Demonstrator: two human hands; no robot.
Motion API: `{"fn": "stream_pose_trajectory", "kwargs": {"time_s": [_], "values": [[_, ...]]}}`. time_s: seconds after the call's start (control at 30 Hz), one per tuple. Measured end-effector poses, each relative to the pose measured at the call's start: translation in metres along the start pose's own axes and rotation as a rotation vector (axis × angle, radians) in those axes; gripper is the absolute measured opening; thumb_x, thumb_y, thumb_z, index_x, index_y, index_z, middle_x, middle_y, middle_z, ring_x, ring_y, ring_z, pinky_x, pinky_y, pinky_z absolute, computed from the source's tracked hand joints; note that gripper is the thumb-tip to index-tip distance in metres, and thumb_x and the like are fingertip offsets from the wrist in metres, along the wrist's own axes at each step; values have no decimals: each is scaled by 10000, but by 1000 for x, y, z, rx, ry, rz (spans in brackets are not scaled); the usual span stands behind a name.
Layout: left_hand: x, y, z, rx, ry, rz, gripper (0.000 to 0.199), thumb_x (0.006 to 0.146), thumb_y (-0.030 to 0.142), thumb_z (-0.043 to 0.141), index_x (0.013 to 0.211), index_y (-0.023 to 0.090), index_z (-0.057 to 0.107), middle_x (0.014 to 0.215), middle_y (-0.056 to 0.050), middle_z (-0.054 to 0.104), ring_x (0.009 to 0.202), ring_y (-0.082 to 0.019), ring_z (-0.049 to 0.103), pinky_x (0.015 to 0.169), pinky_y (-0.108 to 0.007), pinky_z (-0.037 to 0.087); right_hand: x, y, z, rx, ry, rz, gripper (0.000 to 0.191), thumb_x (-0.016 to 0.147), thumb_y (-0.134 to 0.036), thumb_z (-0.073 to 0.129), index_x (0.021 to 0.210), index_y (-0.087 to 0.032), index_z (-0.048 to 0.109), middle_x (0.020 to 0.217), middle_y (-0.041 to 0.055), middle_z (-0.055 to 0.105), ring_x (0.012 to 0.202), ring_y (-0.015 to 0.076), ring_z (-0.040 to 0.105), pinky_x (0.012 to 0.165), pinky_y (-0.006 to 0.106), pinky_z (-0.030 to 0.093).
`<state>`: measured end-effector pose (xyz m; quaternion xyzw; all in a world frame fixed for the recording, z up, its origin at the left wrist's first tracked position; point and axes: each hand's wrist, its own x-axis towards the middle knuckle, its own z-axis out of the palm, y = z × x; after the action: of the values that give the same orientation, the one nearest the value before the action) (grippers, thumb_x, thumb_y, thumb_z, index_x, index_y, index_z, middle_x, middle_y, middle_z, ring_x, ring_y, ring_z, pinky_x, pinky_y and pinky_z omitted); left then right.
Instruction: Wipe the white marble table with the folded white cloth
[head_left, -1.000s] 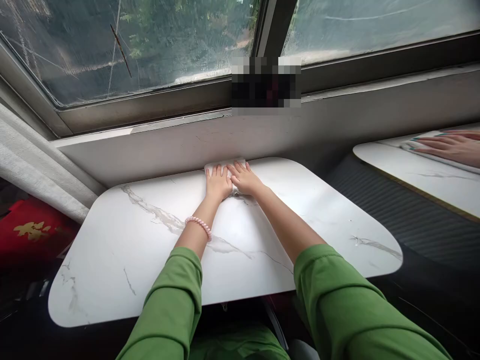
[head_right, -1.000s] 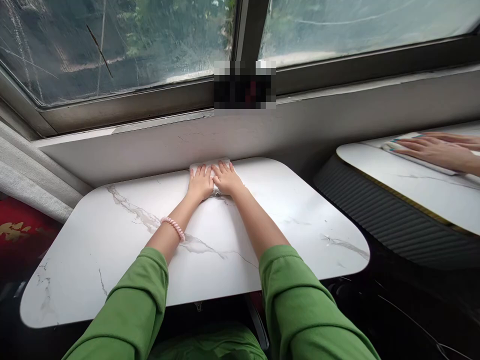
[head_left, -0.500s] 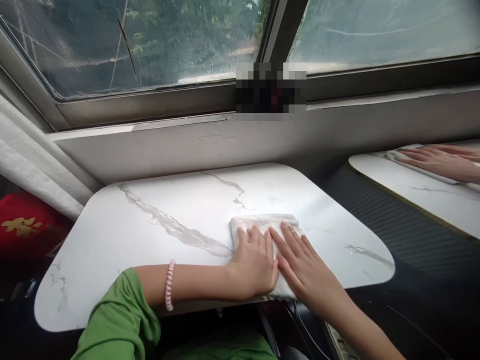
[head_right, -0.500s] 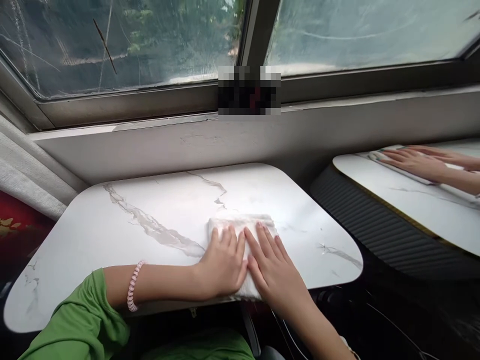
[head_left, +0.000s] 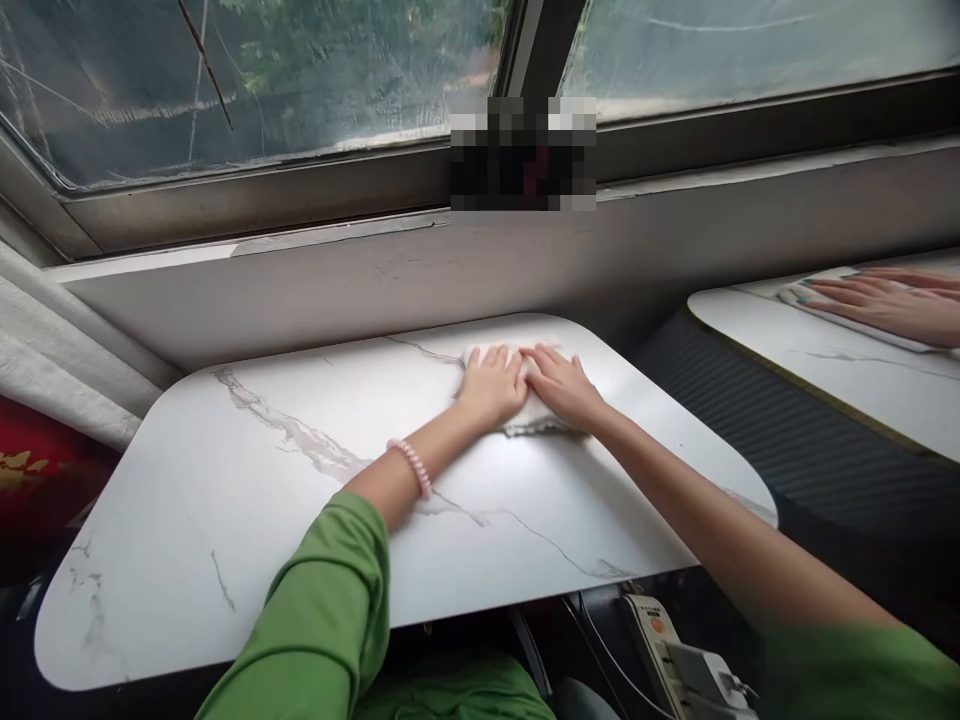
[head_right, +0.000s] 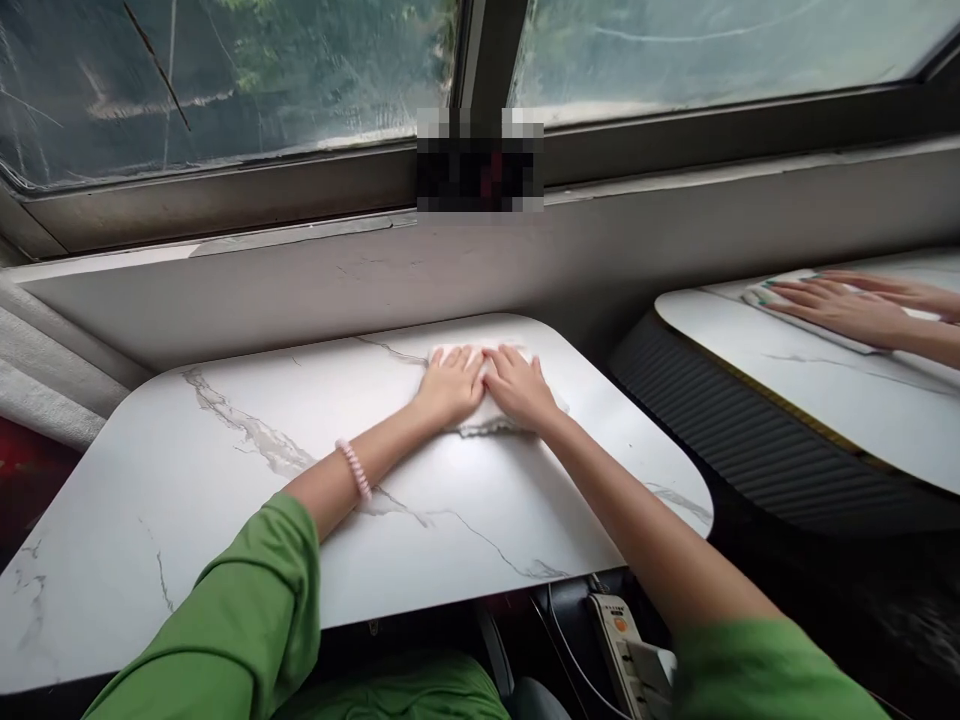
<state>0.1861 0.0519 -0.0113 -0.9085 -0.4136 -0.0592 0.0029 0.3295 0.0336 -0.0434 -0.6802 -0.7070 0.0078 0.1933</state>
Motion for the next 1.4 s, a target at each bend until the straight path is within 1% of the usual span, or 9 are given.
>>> {"fn": "stream_pose_trajectory", "kwargs": {"time_s": [0.1,0.2,0.43,0.67,0.83,0.97,1.1,1.23,1.4], "values": [[34,-19,7,-21,31,-106,501,983,284,213,1439,119,340,1506,-99,341,1391,-205,275,1160,-411,134,46,-8,7,82,113,53,469,877,-258,274,1246,-210,560,1346,95,545,1264,260,462,1084,547,283],[51,-32,11,-36,46,-130,500,980,297,230,1441,136,340,1503,-93,347,1386,-207,283,1162,-415,136,66,-9,12,76,117,58,474,871,-254,279,1245,-208,565,1352,83,544,1279,243,448,1091,504,293],[56,-37,15,-64,102,-143,500,981,321,233,1427,137,360,1496,-102,356,1389,-213,276,1165,-430,130,72,-4,13,7,92,28,501,920,-314,226,1291,-184,536,1374,82,528,1285,232,442,1082,474,320],[38,-24,12,-58,101,-176,519,971,326,240,1439,124,342,1516,-121,310,1411,-222,231,1173,-445,95,57,0,17,13,115,11,502,893,-255,271,1313,-204,542,1389,73,519,1316,246,420,1074,491,334],[13,5,9,-62,51,-176,547,970,348,221,1456,111,301,1527,-135,282,1424,-247,197,1162,-494,94,18,15,8,-49,38,-126,542,926,-306,216,1385,-155,461,1450,111,439,1360,257,356,1070,513,327],[-12,41,4,-95,-2,-103,568,965,346,209,1464,80,267,1536,-164,242,1433,-280,153,1153,-530,76,-34,33,-9,-52,-35,-100,594,937,-363,145,1428,-144,397,1497,123,359,1394,257,285,1086,534,294],[-40,83,-5,-180,-117,44,634,946,406,234,1483,71,206,1551,-173,185,1440,-313,74,1147,-558,44,-102,56,-27,-12,13,-102,583,940,-408,166,1494,-254,268,1514,78,329,1396,243,275,1107,527,277],[-65,119,-12,-226,-217,180,705,925,474,250,1490,59,169,1555,-173,168,1441,-321,6,1149,-558,10,-167,74,-43,23,76,-103,565,920,-417,239,1477,-457,158,1525,-81,280,1369,270,318,1071,582,320],[-77,135,-11,-265,-205,293,724,915,489,231,1484,45,173,1552,-177,172,1440,-329,5,1139,-579,-2,-198,79,-49,-15,114,-44,563,919,-435,229,1475,-472,148,1532,-115,248,1347,323,355,1063,606,312]]}}
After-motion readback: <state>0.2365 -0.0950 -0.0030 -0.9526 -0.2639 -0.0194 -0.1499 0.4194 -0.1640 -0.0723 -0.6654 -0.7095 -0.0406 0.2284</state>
